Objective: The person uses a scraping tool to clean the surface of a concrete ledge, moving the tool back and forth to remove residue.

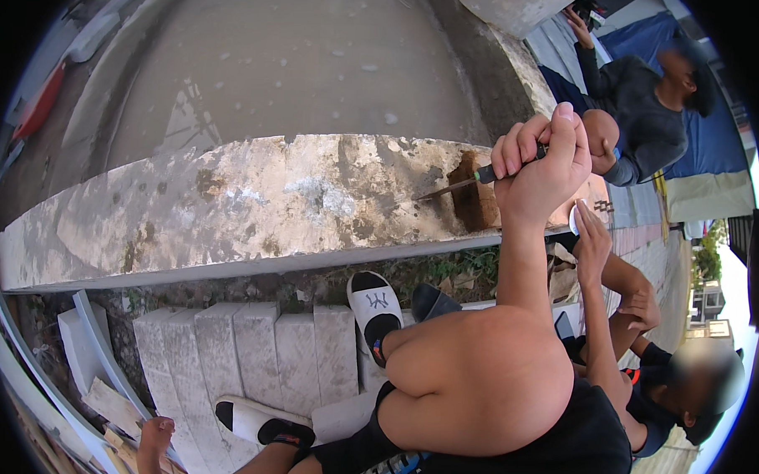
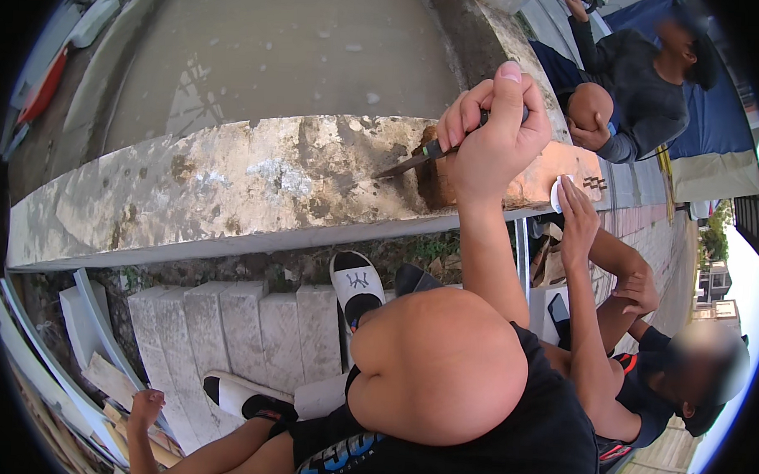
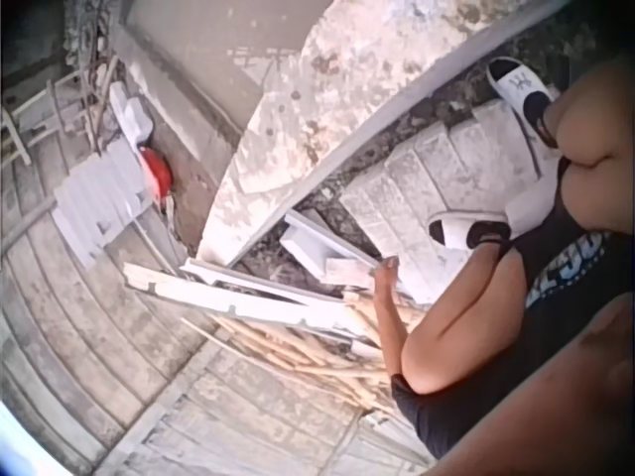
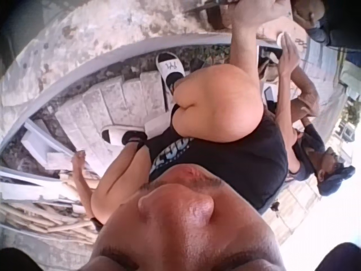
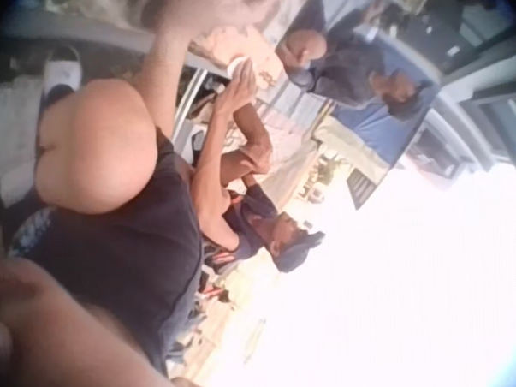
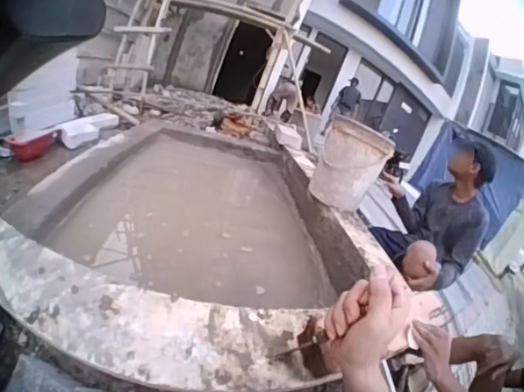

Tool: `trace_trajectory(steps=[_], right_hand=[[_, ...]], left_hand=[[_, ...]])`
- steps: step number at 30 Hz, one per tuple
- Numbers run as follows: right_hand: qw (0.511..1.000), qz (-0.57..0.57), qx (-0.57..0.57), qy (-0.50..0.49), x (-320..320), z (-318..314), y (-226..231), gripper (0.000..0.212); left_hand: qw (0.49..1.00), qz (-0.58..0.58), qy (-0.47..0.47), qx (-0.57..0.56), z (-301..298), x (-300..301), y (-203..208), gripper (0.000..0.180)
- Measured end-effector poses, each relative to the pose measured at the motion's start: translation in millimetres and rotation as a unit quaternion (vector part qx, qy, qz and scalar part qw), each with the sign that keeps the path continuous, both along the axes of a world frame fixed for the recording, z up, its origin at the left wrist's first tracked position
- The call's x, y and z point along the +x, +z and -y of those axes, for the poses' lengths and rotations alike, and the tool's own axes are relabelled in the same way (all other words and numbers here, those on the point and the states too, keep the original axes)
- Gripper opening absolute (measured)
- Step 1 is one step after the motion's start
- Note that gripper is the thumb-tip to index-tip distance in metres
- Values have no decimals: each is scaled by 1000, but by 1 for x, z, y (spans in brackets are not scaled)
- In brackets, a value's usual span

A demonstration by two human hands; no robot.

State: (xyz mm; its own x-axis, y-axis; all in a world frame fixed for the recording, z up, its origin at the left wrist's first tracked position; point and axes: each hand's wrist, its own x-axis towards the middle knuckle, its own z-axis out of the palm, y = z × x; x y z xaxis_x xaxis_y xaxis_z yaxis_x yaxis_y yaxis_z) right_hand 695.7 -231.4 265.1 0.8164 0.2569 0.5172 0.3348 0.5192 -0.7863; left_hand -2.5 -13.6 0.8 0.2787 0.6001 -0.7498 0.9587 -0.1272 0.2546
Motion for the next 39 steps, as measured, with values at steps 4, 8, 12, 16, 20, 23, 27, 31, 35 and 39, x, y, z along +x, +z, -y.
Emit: trace_trajectory(steps=[4, 8, 12, 16, 20, 23, 27, 31, 35, 39], right_hand=[[949, 270, -154, -54, -36, -8, -18, 38], [998, 49, -45, -1, -11, -8, -4, 38], [1000, 5, -13, -8, 1, 1, 0, 38], [950, 279, -134, -38, -31, -6, -15, 37], [1000, 19, -23, -2, -7, -7, 1, 38], [999, -29, 5, -37, 12, 1, 4, 38], [958, 250, -140, -26, -38, -16, -16, 39], [992, 86, -93, 16, -16, -15, -4, 38], [999, -13, -37, -21, 1, -4, -2, 35], [976, 188, -110, -6, -35, -10, -15, 37]], left_hand=[[1000, -6, -2, -2, 2, -7, -1, 19], [1000, -5, -3, 1, 0, -7, -1, 19], [1000, 0, 1, 2, 1, -3, -2, 19], [1000, -1, -3, 1, 1, -7, -4, 19], [1000, 3, -2, 6, 1, -6, -2, 19], [1000, 10, -4, 5, -1, 1, -6, 19], [1000, -4, 2, 11, 2, -16, -1, 19], [1000, -1, -4, 9, 0, -12, -4, 19], [1000, 2, -1, 12, 0, -15, -3, 20], [1000, -2, -4, 12, 1, -23, -4, 20]])
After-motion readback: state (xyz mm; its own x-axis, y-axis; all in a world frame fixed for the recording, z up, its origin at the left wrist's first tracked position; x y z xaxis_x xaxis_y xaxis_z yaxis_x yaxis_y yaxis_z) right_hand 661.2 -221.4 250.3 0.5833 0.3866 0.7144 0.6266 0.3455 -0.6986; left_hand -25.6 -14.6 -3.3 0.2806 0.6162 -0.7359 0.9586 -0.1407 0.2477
